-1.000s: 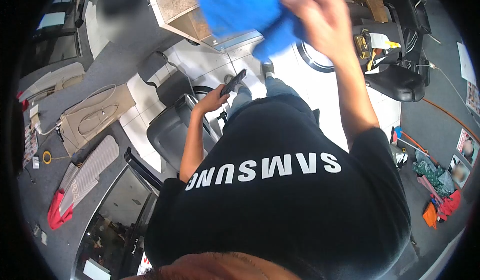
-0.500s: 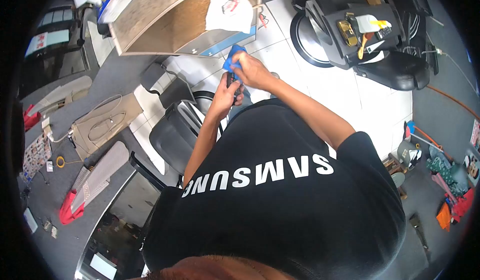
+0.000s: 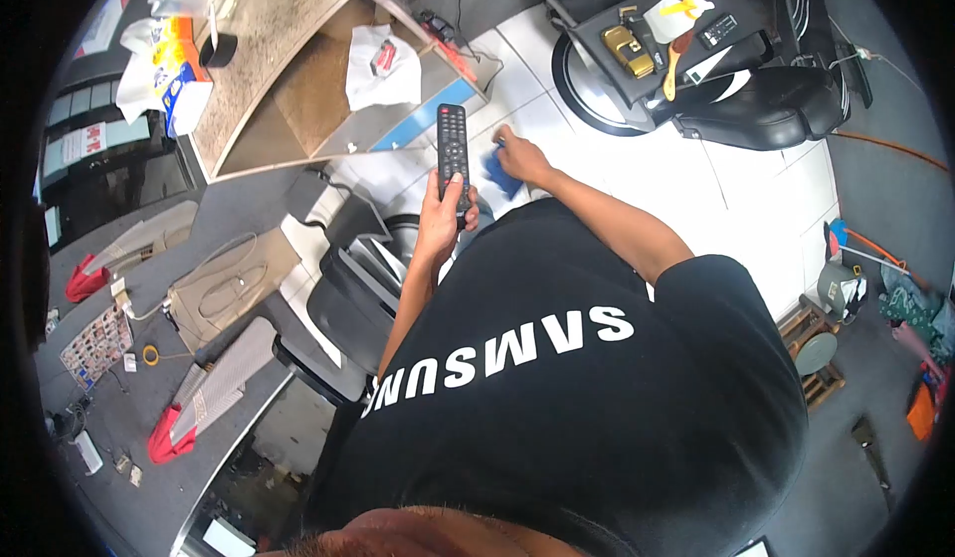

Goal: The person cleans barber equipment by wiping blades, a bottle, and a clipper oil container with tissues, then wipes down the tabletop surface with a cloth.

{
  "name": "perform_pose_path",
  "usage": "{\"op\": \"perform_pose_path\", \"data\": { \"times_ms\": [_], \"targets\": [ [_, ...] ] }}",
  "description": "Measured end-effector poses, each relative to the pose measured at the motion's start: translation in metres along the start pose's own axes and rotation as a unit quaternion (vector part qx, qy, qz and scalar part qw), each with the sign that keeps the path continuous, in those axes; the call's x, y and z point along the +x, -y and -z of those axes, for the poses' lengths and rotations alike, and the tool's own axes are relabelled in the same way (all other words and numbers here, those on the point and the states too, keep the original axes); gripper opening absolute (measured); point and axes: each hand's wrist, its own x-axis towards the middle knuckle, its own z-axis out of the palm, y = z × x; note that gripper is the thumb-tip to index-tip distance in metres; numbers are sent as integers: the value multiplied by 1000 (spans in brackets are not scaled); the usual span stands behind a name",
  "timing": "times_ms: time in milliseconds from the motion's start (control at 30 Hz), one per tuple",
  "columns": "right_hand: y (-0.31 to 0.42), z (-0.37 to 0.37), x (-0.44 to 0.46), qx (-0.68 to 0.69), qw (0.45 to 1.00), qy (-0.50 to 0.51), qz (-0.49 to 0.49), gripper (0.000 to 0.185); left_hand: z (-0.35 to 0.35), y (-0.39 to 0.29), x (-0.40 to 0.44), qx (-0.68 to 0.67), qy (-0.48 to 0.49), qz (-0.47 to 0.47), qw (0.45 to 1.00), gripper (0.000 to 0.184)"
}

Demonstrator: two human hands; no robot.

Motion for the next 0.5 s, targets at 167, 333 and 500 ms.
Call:
{"op": "perform_pose_path", "data": {
  "times_ms": [167,333,500],
  "targets": [
    [14,42,-33,40,999,33,9,38,-6,2,35,46,-56,-135,988,23],
    [28,61,-50,290,945,106,109,36,-35,10,81,43,-43,-199,978,34],
    [17,84,-67,373,920,18,120,29,-79,13,101,20,47,-164,985,42]
  ]
}}
